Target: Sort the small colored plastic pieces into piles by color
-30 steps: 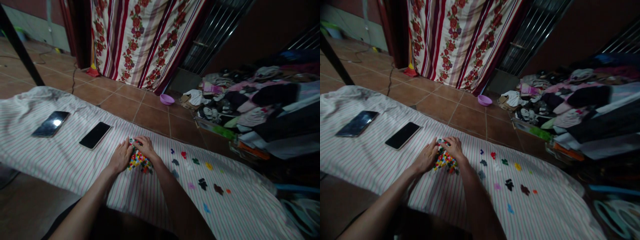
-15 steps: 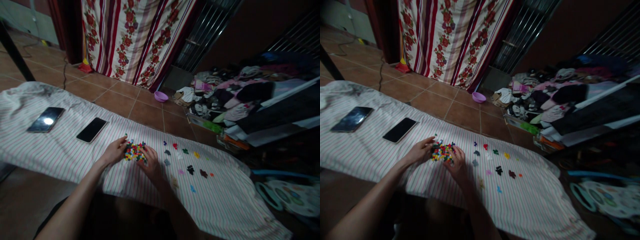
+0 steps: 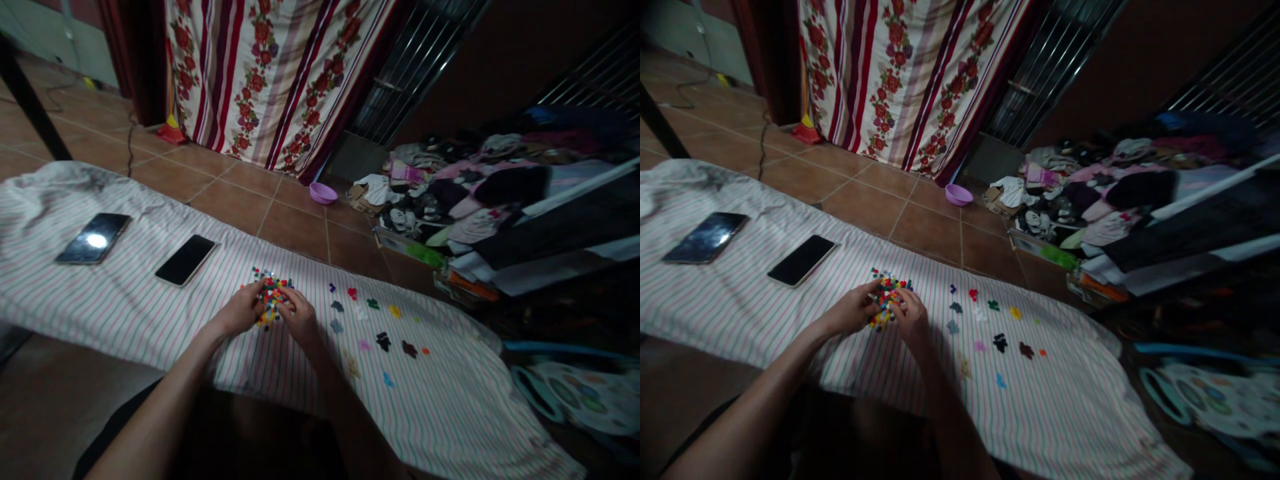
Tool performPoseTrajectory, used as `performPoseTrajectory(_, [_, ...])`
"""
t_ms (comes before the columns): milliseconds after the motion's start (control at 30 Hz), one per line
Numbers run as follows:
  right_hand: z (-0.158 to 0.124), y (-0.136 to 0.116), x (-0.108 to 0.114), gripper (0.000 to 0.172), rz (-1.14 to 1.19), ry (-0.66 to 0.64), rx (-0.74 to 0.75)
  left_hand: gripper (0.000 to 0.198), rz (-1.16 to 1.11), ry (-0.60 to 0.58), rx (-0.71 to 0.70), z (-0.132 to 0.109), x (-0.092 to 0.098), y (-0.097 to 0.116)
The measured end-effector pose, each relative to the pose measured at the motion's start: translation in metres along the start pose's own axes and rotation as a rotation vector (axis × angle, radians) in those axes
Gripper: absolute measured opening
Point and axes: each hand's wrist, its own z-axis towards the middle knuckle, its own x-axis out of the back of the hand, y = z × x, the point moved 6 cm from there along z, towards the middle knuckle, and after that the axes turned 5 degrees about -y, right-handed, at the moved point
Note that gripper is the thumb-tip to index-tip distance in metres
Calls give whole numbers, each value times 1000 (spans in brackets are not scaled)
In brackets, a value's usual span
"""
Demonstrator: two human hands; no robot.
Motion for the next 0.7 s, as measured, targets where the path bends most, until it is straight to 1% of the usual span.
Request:
performPoseTrajectory(100, [13,-12,4,25,-19,-48,42,55,-128,29,21,2,5,2])
performPoseTrajectory(200, [30,-23,0,22,-111,-88,89,50,-147,84,89,1,10,-1])
performPoseTrajectory(267, [45,-29,-10,22,-197,-135,108,46,-93,127,134,2,11,-4])
performPoseTrajectory(367, [72,-32,-33,26,-321,-210,120,40,21,186,176,3,11,-7])
performPoseTrajectory(500, [102,-32,-61,32,-446,-306,119,38,48,203,226,3,16,-13])
performPoseTrajectory(567, [106,-32,-68,28,-478,-379,137,38,143,225,268,0,22,-19])
performPoseTrajectory(633, [101,-33,-68,24,-482,-450,181,37,271,221,314,-4,29,-26])
performPoseTrajectory(700, [89,-34,-62,23,-459,-490,242,35,337,166,318,-7,31,-32])
